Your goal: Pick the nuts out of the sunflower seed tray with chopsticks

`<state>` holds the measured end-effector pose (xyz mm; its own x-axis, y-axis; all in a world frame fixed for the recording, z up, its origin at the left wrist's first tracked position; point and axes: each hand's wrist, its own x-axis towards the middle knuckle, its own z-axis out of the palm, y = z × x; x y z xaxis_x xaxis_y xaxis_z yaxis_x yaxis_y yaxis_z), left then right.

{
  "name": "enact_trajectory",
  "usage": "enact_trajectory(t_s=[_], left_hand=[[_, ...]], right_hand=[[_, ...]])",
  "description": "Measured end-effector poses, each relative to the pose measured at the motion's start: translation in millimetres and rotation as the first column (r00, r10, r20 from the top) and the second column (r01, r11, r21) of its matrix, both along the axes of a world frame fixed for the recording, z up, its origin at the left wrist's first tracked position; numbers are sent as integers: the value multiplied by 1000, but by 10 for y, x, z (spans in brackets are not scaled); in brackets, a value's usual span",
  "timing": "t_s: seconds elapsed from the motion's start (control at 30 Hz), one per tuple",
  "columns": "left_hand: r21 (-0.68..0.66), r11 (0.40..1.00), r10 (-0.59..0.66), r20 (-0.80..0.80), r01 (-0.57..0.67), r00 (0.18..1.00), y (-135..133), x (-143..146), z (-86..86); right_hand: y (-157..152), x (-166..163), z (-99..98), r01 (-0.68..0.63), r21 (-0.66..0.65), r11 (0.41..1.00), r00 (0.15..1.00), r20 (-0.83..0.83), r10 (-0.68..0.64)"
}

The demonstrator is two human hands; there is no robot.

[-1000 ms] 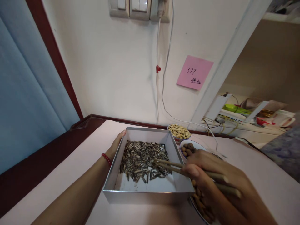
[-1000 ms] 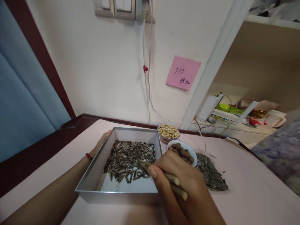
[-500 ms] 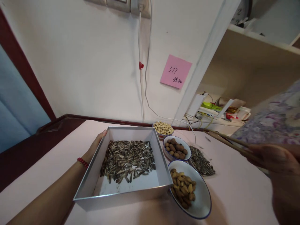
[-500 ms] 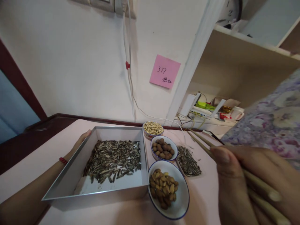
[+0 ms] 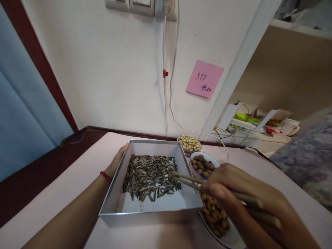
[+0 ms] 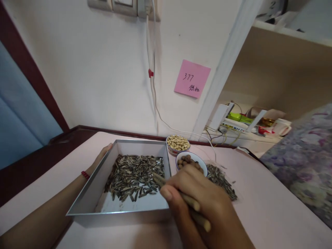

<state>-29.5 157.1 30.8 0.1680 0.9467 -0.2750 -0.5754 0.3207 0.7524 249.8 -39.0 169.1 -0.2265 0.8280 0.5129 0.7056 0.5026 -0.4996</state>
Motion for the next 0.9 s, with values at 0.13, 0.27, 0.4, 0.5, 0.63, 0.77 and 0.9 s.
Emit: enact_trajectory(t_s=[0.13,0.27,0.4,0.5,0.63,0.77,0.9], left_hand=[[40,999,17,20,-18,1000,-19,20,20],[62,998,3,27,-5,1000,-20,25,8],[79,997,-13,27,11,1000,-14,29,-14],[80,996,-32,25,30,999,-22,33,-26],[96,995,-36,28,34,999,-36,29,-32],[114,993,-31,21,28,999,-39,25,-16],[111,994,-13,0,13,1000,-25,22,18]], right_hand=[[225,-34,-170,-44,-183,982,999,0,45],[324,-94,-311,-62,-279,958,998,-28,56],[352,-179,-369,-61,-297,953,997,-59,46],[371,-223,-393,-31,-270,962,997,-71,13],[383,-227,-401,-13,-217,976,998,-69,-2],[332,-187,-337,-28,-188,982,998,-53,18],[207,-169,-181,-60,-89,994,998,-36,57]])
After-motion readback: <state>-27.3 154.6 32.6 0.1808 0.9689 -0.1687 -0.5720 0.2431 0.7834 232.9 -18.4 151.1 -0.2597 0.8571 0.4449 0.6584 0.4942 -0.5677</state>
